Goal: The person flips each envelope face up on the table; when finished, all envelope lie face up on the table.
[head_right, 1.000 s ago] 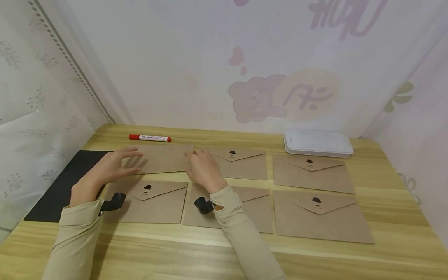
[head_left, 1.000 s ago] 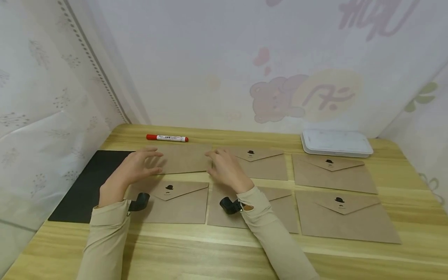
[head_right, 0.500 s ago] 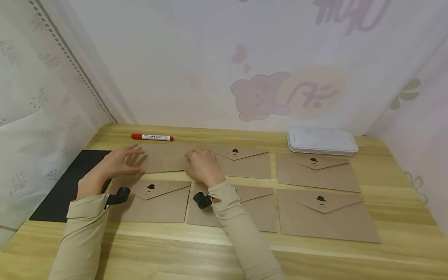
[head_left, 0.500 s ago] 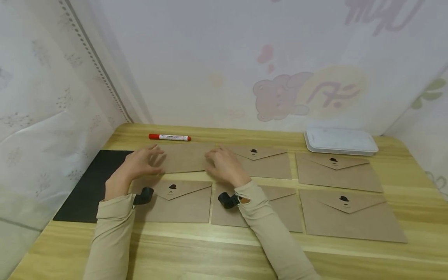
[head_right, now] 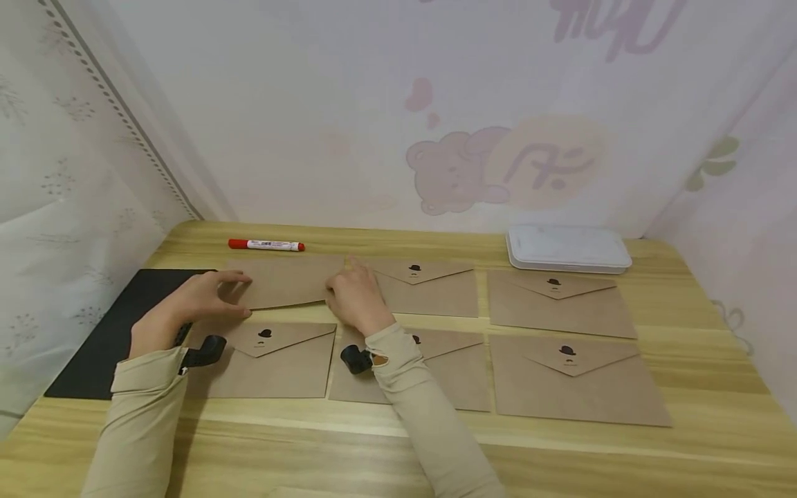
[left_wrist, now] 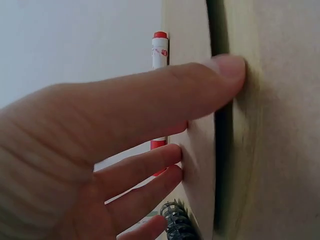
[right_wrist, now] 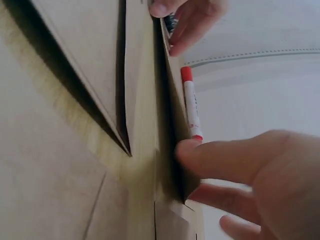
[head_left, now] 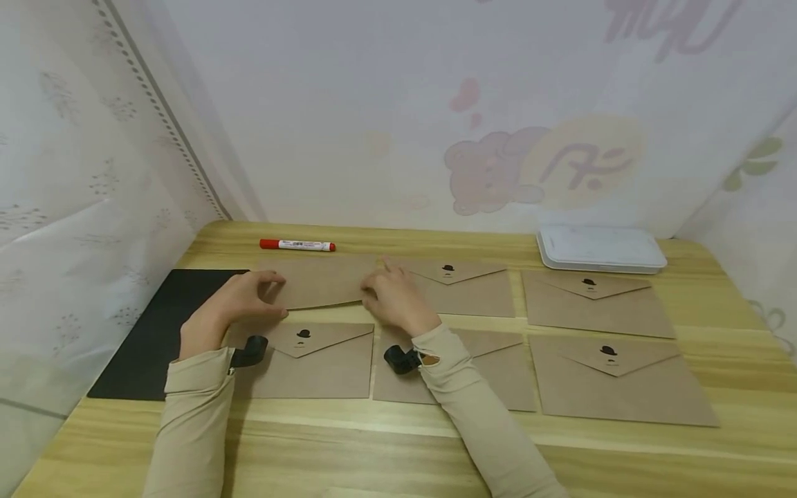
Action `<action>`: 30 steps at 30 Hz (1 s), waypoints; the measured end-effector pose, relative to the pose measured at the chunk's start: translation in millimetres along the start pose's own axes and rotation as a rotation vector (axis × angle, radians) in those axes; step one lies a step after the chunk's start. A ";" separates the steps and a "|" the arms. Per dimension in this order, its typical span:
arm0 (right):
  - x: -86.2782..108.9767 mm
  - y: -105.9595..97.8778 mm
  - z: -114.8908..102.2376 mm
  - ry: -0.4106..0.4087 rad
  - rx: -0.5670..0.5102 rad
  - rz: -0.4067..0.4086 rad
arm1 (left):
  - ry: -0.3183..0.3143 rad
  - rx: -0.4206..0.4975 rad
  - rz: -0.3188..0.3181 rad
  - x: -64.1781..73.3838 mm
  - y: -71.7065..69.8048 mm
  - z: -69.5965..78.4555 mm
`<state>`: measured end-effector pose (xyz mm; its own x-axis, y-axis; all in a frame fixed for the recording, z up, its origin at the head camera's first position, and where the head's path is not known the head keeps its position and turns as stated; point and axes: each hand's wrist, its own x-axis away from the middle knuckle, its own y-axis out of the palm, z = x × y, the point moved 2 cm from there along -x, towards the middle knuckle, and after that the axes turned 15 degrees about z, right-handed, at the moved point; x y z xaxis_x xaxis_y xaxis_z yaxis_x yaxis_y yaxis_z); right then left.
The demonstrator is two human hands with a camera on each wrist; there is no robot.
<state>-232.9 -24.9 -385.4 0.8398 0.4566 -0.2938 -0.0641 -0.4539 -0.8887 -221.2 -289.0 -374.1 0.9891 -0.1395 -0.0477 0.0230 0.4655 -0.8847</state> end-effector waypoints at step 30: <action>-3.5 -2.9 -2.0 0.149 -0.289 0.310 | -0.063 0.090 0.060 5.3 -14.3 -6.5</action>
<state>-234.6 -26.7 -381.1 0.8744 0.1597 -0.4582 -0.1894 -0.7569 -0.6254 -217.2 -302.1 -364.7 0.9962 -0.0552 -0.0676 -0.0263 0.5481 -0.8360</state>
